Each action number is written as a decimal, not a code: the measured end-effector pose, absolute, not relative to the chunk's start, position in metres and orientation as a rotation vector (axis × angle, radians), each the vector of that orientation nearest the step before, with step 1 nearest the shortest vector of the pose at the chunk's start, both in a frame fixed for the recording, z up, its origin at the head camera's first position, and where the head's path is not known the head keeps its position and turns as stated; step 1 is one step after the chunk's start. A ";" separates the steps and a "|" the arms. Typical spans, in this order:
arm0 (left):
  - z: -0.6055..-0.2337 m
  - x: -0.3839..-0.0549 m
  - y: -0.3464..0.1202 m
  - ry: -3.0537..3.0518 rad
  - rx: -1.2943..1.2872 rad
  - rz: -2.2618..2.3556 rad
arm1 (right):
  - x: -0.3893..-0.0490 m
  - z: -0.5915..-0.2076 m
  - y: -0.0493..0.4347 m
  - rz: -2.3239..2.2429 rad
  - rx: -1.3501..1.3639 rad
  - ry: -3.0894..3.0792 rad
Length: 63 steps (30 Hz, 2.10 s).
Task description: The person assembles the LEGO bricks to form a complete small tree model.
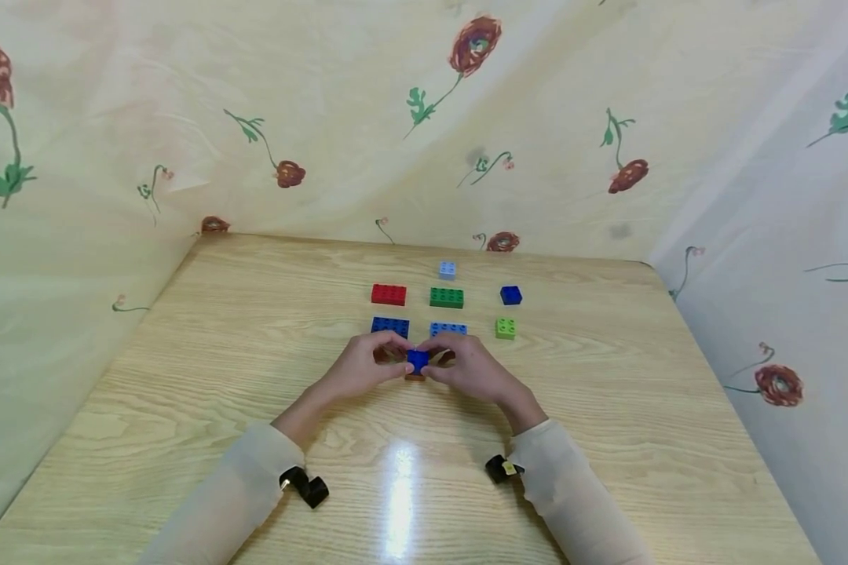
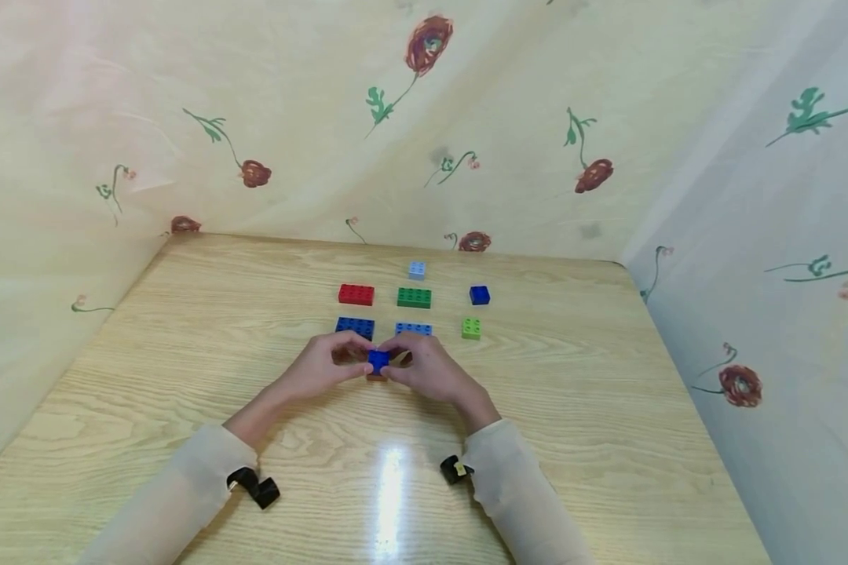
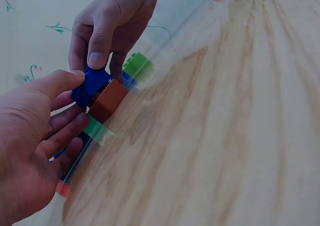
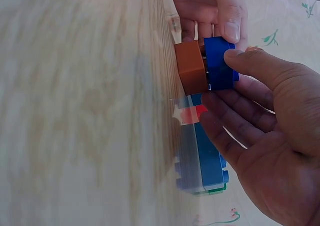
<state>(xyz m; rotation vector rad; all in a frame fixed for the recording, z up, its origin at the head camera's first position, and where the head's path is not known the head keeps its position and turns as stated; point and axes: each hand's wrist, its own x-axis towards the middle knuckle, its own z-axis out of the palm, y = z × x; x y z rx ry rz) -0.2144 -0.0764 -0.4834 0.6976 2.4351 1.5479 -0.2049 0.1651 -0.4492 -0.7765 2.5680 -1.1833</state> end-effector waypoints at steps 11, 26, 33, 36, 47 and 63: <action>-0.482 -0.216 -0.077 2.359 0.701 1.597 | -0.207 -0.450 0.166 -1.180 -0.783 2.563; -0.485 -0.218 -0.079 2.347 0.669 1.591 | -0.208 -0.452 0.167 -1.207 -0.734 2.546; -0.485 -0.218 -0.079 2.341 0.661 1.580 | -0.207 -0.453 0.166 -1.196 -0.750 2.552; -0.484 -0.218 -0.079 2.339 0.659 1.577 | -0.207 -0.454 0.166 -1.192 -0.754 2.553; -0.483 -0.216 -0.078 2.326 0.653 1.584 | -0.211 -0.448 0.173 -1.158 -0.723 2.571; -0.484 -0.219 -0.078 2.363 0.645 1.560 | -0.230 -0.419 0.235 -1.240 -0.566 2.750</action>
